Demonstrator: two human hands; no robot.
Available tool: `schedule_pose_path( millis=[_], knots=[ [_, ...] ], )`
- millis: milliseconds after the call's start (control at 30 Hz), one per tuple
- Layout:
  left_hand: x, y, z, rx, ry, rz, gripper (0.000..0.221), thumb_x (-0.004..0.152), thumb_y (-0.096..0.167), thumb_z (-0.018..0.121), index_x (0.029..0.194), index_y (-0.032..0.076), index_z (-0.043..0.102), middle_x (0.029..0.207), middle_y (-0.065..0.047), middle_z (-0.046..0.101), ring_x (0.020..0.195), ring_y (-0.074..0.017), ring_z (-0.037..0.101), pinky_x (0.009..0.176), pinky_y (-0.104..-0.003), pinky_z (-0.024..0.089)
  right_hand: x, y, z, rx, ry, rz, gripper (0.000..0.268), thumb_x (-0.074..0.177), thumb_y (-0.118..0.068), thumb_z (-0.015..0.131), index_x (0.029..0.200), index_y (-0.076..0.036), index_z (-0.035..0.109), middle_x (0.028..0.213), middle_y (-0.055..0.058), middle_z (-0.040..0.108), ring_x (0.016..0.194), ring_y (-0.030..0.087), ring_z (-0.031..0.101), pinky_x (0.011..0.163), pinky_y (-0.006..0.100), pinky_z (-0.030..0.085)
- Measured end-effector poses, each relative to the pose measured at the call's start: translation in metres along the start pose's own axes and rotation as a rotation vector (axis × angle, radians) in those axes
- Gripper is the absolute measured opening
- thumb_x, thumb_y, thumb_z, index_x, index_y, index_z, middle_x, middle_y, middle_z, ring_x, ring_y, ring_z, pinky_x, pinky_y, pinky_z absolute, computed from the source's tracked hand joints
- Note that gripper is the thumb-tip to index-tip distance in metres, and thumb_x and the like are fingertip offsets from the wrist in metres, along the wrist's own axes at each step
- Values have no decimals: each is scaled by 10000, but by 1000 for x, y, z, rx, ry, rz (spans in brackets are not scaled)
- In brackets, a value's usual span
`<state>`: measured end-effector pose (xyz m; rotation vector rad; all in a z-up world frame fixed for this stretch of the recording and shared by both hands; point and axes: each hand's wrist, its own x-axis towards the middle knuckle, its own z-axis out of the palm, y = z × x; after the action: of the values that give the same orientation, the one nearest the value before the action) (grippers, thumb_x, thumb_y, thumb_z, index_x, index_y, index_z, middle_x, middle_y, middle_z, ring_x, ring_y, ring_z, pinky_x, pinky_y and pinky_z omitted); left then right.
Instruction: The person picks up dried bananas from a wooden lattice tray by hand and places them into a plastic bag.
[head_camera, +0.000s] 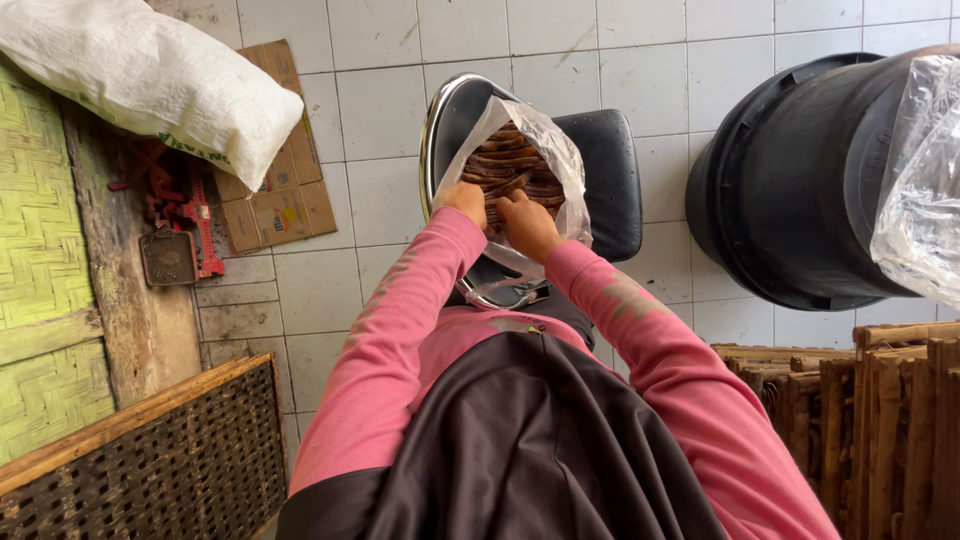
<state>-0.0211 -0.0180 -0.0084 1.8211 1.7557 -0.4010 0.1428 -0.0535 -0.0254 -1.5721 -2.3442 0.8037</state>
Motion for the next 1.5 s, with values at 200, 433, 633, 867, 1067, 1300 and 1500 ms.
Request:
schedule_pose_path(
  millis=[200, 433, 633, 867, 1067, 1300, 1500],
  knots=[
    [5, 6, 29, 59, 198, 44, 195, 952, 25, 599, 1019, 29, 782, 993, -199, 758, 954, -340, 749, 791, -413, 604, -4, 3, -3, -58, -19, -40, 107, 828, -48, 683, 931, -67, 661, 1043, 177, 626, 1038, 403, 623, 854, 492, 515],
    [0, -3, 12, 144, -34, 143, 191, 885, 126, 740, 1042, 23, 781, 1046, -189, 757, 995, -322, 739, 845, -390, 598, -15, -32, -47, -142, -222, 44, 170, 833, -142, 695, 996, -92, 691, 1115, 172, 621, 1110, 372, 590, 919, 464, 475],
    [-1, 10, -37, 216, -237, 170, 223, 866, 145, 761, 1074, 68, 780, 1118, -162, 744, 1031, -339, 727, 876, -395, 592, -18, -48, -83, -662, -230, -851, 387, 842, -289, 666, 1155, -76, 740, 1261, 176, 643, 1186, 310, 607, 943, 387, 514],
    [-14, 24, -50, 321, -165, 183, 288, 852, 258, 810, 1071, 74, 774, 1106, -134, 761, 1048, -294, 729, 895, -376, 592, 9, 17, -55, 112, -395, -61, 281, 839, -212, 714, 1100, -113, 737, 1098, 166, 742, 1048, 346, 684, 887, 403, 538],
    [-8, 23, -3, 301, 8, 274, 170, 881, 95, 734, 1040, 93, 794, 1082, -150, 760, 1017, -299, 729, 848, -387, 580, 1, 28, -27, -129, -577, -196, 440, 713, -120, 776, 1149, -160, 733, 1073, 156, 741, 1025, 364, 687, 870, 455, 533],
    [25, 4, 39, 251, 291, 240, 206, 869, 40, 685, 1071, 65, 719, 978, -136, 769, 922, -283, 754, 753, -374, 598, -28, -7, -54, -140, -537, 9, 468, 783, -242, 805, 1200, -88, 658, 1103, 212, 692, 1034, 404, 663, 865, 444, 536],
    [30, -12, 40, 137, 371, 343, 119, 956, 45, 614, 1040, 74, 693, 987, -155, 756, 912, -320, 747, 776, -411, 597, -25, -32, -66, -358, -890, -80, 234, 1013, -229, 551, 1121, -67, 681, 1074, 153, 722, 983, 401, 665, 844, 454, 510]
  ],
)
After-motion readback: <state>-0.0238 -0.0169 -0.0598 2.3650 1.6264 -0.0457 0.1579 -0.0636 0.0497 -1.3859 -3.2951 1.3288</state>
